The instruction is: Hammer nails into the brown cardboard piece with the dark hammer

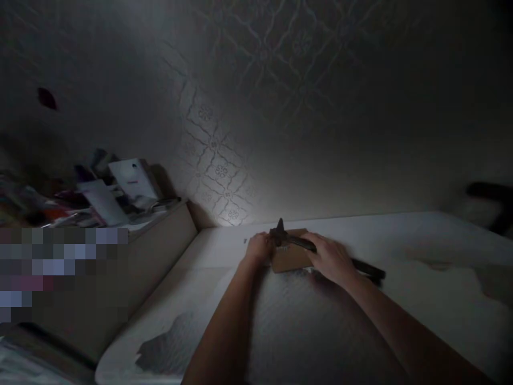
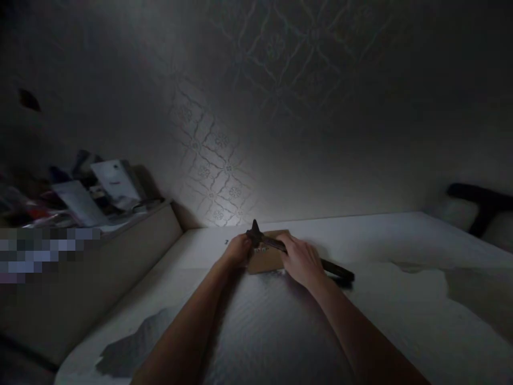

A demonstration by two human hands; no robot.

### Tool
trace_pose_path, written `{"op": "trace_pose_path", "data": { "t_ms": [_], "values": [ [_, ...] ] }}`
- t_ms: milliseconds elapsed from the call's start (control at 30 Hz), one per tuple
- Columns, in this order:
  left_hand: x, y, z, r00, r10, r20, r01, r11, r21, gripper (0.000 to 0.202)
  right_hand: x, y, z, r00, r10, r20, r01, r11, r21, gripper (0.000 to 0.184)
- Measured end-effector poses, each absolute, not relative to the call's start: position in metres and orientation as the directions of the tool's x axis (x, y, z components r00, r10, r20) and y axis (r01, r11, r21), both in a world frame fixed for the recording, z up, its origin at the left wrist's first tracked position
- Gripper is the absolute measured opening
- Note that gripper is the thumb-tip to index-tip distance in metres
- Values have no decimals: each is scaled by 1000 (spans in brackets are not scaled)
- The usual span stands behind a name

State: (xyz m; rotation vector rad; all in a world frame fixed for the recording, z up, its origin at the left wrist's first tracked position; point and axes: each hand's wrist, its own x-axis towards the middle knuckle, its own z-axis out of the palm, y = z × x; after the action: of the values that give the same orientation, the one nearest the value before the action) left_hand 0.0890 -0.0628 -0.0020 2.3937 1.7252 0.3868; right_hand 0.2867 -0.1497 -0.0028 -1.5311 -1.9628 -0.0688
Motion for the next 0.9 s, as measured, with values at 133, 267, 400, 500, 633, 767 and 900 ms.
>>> {"op": "trace_pose_path", "data": {
  "t_ms": [133, 267, 400, 500, 633, 767, 900],
  "values": [
    [88, -62, -3, 323, 937, 137, 895, -349, 277, 33, 289, -150, -1, -87, 851, 517, 887, 302, -349, 37],
    [89, -60, -4, 325, 936, 132, 902, -349, 255, 35, 294, -148, -2, -84, 856, 510, 887, 297, -353, 36],
    [88, -59, -5, 326, 935, 138, 905, -351, 242, 36, 297, -147, -2, -55, 846, 531, 876, 296, -380, 35],
    [88, -58, -6, 328, 934, 141, 906, -353, 235, 35, 297, -148, -1, -64, 860, 505, 892, 277, -358, 34],
    [87, -57, -7, 334, 932, 144, 906, -359, 225, 36, 299, -149, 1, -51, 866, 497, 896, 260, -361, 32],
    [87, -56, -8, 342, 929, 143, 904, -367, 219, 36, 301, -150, 2, -47, 877, 477, 906, 240, -350, 33],
    [87, -55, -8, 352, 924, 148, 901, -377, 215, 35, 302, -150, 2, -65, 876, 478, 892, 265, -365, 34]
  ]
}}
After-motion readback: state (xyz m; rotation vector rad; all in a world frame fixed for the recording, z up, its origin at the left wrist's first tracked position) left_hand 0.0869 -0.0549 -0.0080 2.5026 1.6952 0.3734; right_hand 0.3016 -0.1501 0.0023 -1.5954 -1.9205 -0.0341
